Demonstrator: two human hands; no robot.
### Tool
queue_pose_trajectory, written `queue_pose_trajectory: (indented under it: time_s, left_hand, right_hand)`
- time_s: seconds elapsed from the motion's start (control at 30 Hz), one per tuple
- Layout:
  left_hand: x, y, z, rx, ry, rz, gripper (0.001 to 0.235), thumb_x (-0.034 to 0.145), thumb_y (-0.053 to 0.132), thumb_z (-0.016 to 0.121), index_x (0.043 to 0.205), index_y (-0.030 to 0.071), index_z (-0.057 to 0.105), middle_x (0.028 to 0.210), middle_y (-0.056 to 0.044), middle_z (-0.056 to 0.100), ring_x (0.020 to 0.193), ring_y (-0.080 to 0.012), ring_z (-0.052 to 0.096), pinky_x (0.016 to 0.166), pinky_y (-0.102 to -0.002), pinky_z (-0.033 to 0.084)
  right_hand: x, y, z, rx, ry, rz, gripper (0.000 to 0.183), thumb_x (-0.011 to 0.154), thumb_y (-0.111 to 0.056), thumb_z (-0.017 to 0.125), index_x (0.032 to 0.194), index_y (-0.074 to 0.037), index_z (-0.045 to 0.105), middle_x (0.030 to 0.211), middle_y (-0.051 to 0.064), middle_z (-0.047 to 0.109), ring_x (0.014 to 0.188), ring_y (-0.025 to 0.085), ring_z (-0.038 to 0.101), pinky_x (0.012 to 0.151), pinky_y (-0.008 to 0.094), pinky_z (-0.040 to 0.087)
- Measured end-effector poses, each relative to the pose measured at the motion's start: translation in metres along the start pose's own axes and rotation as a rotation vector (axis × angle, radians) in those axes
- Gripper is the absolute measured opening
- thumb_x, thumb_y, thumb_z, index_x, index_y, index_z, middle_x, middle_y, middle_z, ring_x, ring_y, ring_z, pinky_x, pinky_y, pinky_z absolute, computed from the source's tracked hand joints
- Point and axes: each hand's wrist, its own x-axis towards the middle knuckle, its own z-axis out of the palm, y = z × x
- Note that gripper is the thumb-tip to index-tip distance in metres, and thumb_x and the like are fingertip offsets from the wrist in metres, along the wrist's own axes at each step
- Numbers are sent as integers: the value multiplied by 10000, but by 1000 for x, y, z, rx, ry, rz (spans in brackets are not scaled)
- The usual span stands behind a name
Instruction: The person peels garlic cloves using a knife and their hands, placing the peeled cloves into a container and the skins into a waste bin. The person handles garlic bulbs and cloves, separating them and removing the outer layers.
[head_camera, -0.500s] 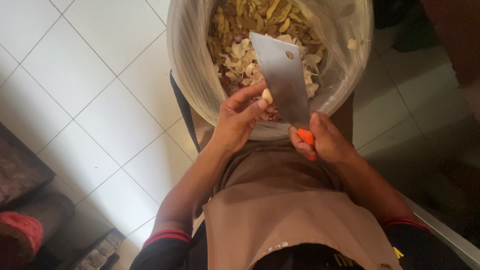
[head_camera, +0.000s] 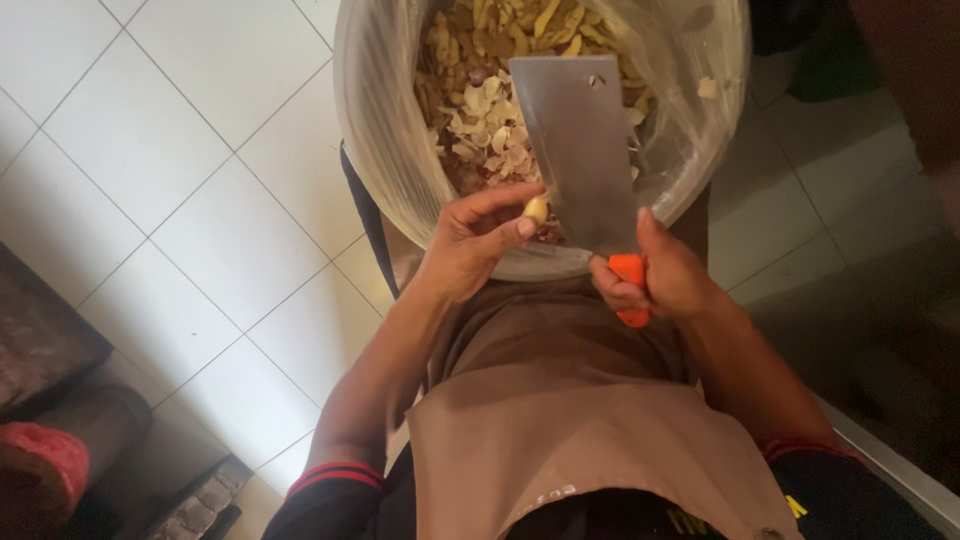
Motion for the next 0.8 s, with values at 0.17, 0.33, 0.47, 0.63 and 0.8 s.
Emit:
queue_pose_trajectory:
  time_s: [0.17, 0.33, 0.47, 0.63, 0.8]
  left_hand:
    - [2, -4, 5, 47, -6, 108, 365, 972, -14, 748, 1331, -8, 677, 1261, -68, 703, 1136, -155, 673, 1023, -317, 560]
    - [-1, 5, 3, 81, -33, 80, 376, 1028, 50, 700, 1396, -5, 649, 1281, -96, 723, 1135, -161, 673, 963, -306, 568]
    - [-1, 5, 7, 105, -9, 73, 442, 1022, 72, 683, 1449, 22, 577, 1294, -81, 710, 1151, -146, 657, 958, -282, 545]
    - [3, 1, 14, 131, 47, 93, 387, 1032, 23, 688, 1412, -12, 622, 1251, -99, 709, 1111, -168, 660, 983, -326, 563]
    - [1, 6, 14, 317, -25, 170, 325, 1042, -6, 678, 1367, -6, 659, 1354, -87, 621, 1240, -151, 618, 1086, -299, 524]
  right_hand:
    - [-1, 2, 10, -76, 115, 57, 695, 962, -712, 155, 1072, -159, 561, 521, 9, 383, 399, 109, 306, 381, 272, 302]
    - [2, 0, -1, 35, -6, -18, 835, 1037, -762, 136, 673, -81, 455, 508, -13, 367, 413, 100, 311, 405, 256, 294]
    - [0, 3, 1, 44, -40, -20, 836, 1004, -773, 151, 683, -69, 468, 515, -12, 374, 422, 103, 314, 413, 256, 292]
    - [1, -1, 13, -16, 83, 19, 773, 969, -743, 202, 712, -70, 482, 503, 3, 380, 399, 108, 322, 383, 267, 287]
    - [1, -3, 6, 47, 162, 56, 742, 977, -734, 204, 765, -79, 478, 521, 1, 382, 398, 98, 327, 387, 267, 294]
